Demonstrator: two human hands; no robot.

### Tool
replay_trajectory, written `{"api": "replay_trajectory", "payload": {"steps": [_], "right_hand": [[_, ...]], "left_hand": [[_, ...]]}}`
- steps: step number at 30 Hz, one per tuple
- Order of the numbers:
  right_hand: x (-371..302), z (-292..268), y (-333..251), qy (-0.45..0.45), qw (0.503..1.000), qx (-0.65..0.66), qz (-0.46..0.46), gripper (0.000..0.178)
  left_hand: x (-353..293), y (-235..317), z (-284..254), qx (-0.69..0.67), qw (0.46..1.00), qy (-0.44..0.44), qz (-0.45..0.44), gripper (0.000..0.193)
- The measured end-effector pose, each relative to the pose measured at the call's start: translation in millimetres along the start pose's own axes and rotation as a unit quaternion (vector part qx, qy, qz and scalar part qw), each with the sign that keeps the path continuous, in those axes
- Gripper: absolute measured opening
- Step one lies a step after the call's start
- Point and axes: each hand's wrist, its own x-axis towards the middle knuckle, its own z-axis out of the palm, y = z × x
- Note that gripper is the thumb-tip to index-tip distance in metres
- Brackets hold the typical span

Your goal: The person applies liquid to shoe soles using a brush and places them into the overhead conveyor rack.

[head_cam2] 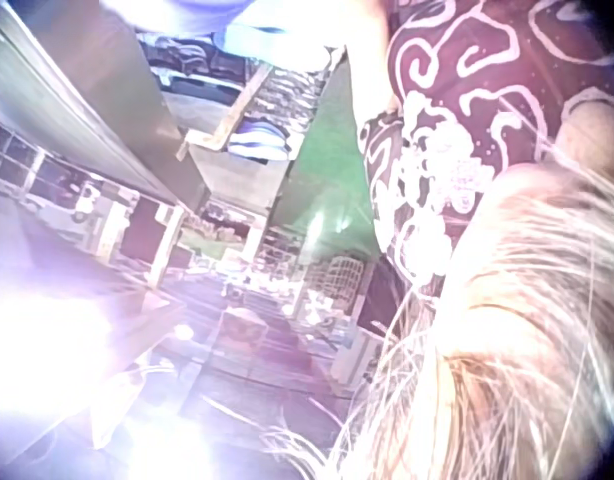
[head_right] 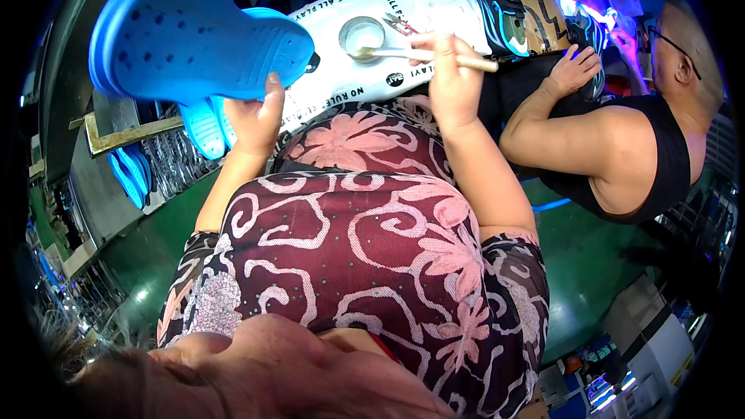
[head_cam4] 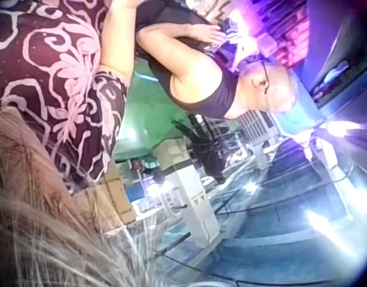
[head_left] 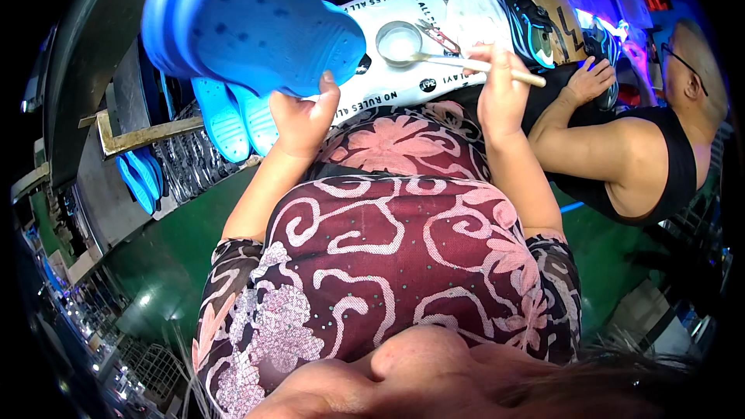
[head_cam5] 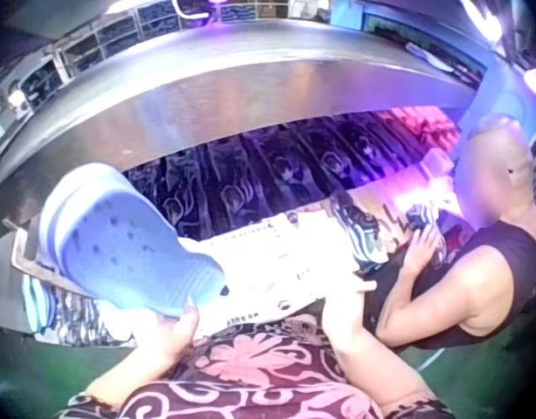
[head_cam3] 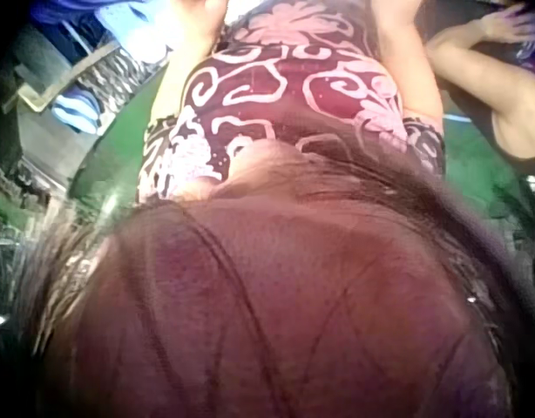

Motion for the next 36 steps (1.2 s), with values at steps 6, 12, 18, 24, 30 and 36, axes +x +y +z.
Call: {"api": "replay_trajectory", "payload": {"steps": [6,12,18,24,30,36], "right_hand": [[31.1,-58.3,45.9,0.095,0.978,0.181,0.044,0.045],[32.6,-64.9,56.3,0.137,0.974,0.172,0.058,0.055],[31.4,-77.7,58.4,0.174,0.966,0.173,0.088,0.059],[30.2,-88.5,68.1,0.171,0.958,0.207,0.105,0.055],[23.0,-93.7,61.6,0.169,0.947,0.253,0.098,0.054],[15.5,-101.1,36.1,0.13,0.936,0.315,0.093,0.037]], "left_hand": [[-1.3,3.5,3.3,-0.116,0.979,0.026,-0.164,0.024],[-4.0,4.7,-2.8,-0.057,0.99,0.008,-0.13,0.032],[-2.2,6.5,0.7,-0.066,0.991,-0.004,-0.12,0.032],[-2.5,18.0,1.7,-0.053,0.984,-0.03,-0.165,0.035],[-1.7,14.8,9.7,-0.071,0.988,-0.05,-0.126,0.034],[6.2,25.0,24.0,-0.039,0.977,-0.14,-0.156,0.026]]}}
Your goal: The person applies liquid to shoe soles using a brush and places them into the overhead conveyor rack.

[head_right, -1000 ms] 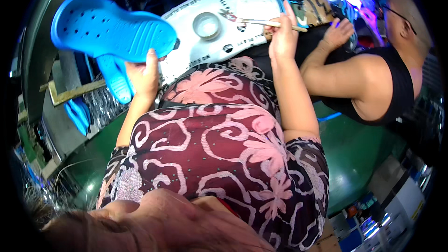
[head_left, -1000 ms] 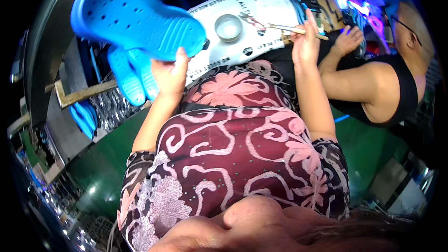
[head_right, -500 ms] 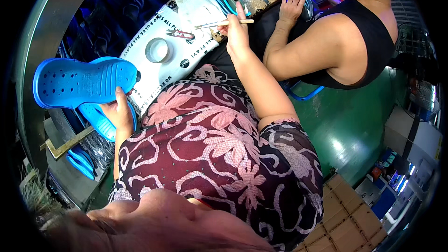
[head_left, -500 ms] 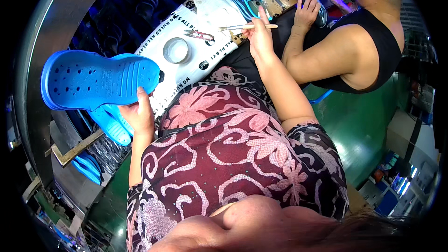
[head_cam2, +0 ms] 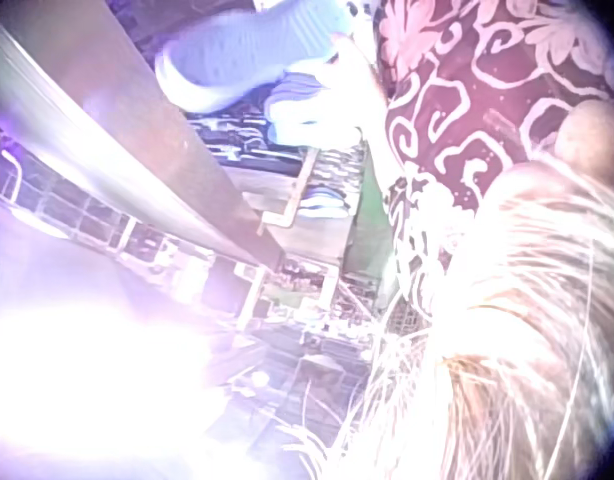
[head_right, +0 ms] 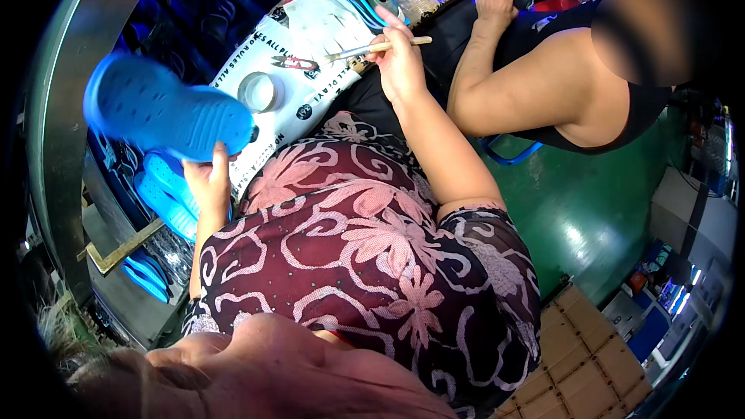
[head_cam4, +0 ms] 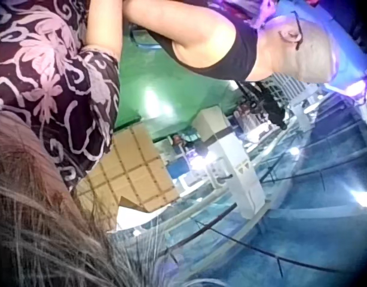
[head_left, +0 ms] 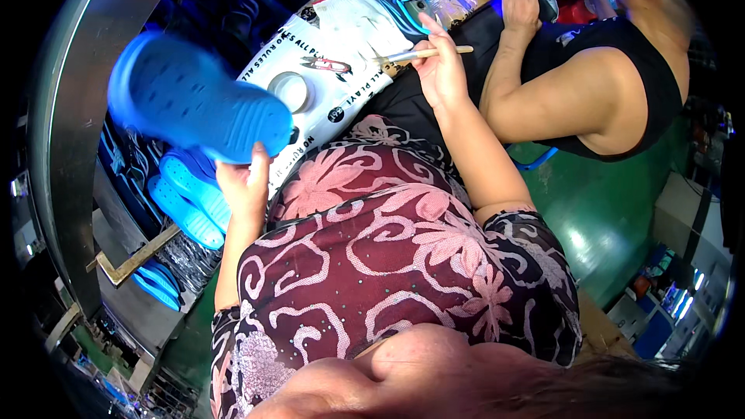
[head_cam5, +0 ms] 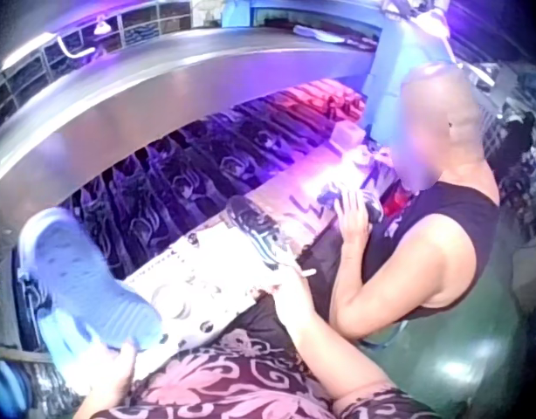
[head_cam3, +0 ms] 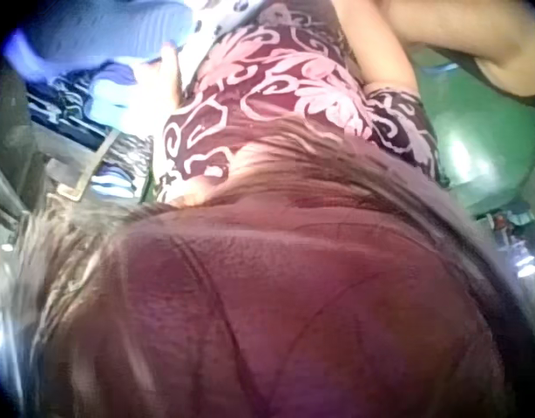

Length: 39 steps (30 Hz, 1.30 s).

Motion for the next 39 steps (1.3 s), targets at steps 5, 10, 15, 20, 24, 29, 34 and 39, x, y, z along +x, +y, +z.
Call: {"api": "replay_trajectory", "payload": {"steps": [5,10,15,20,24,29,34,39], "right_hand": [[-11.7,6.3,-5.4,-0.08,0.995,0.049,0.014,0.037],[-27.3,15.6,-4.0,-0.05,0.997,0.049,0.021,0.035],[-32.6,10.0,10.3,-0.043,0.998,-0.011,0.037,0.032],[-29.6,-4.2,15.7,-0.047,0.998,0.015,0.039,0.035],[-25.2,5.9,22.7,-0.025,0.998,0.011,0.056,0.031],[-30.1,34.5,36.7,-0.05,0.992,-0.04,0.105,0.031],[-36.7,43.8,54.6,-0.084,0.983,-0.097,0.132,0.031],[-42.2,43.2,57.5,-0.075,0.98,-0.121,0.135,0.031]], "left_hand": [[46.1,21.5,29.8,-0.057,0.946,-0.287,-0.138,0.039],[106.4,-38.0,104.5,-0.269,0.844,-0.323,-0.332,0.03],[91.6,-47.2,135.7,-0.335,0.802,-0.262,-0.419,0.029],[51.8,-39.3,64.2,-0.27,0.811,-0.322,-0.407,0.04],[9.8,-51.9,-51.6,0.016,0.983,-0.124,-0.135,0.039],[-43.2,-83.9,-148.2,0.407,0.9,0.154,-0.04,0.042],[-59.2,-113.0,-169.8,0.543,0.818,0.039,-0.187,0.04],[-51.0,-115.4,-174.4,0.545,0.821,0.05,-0.165,0.025]]}}
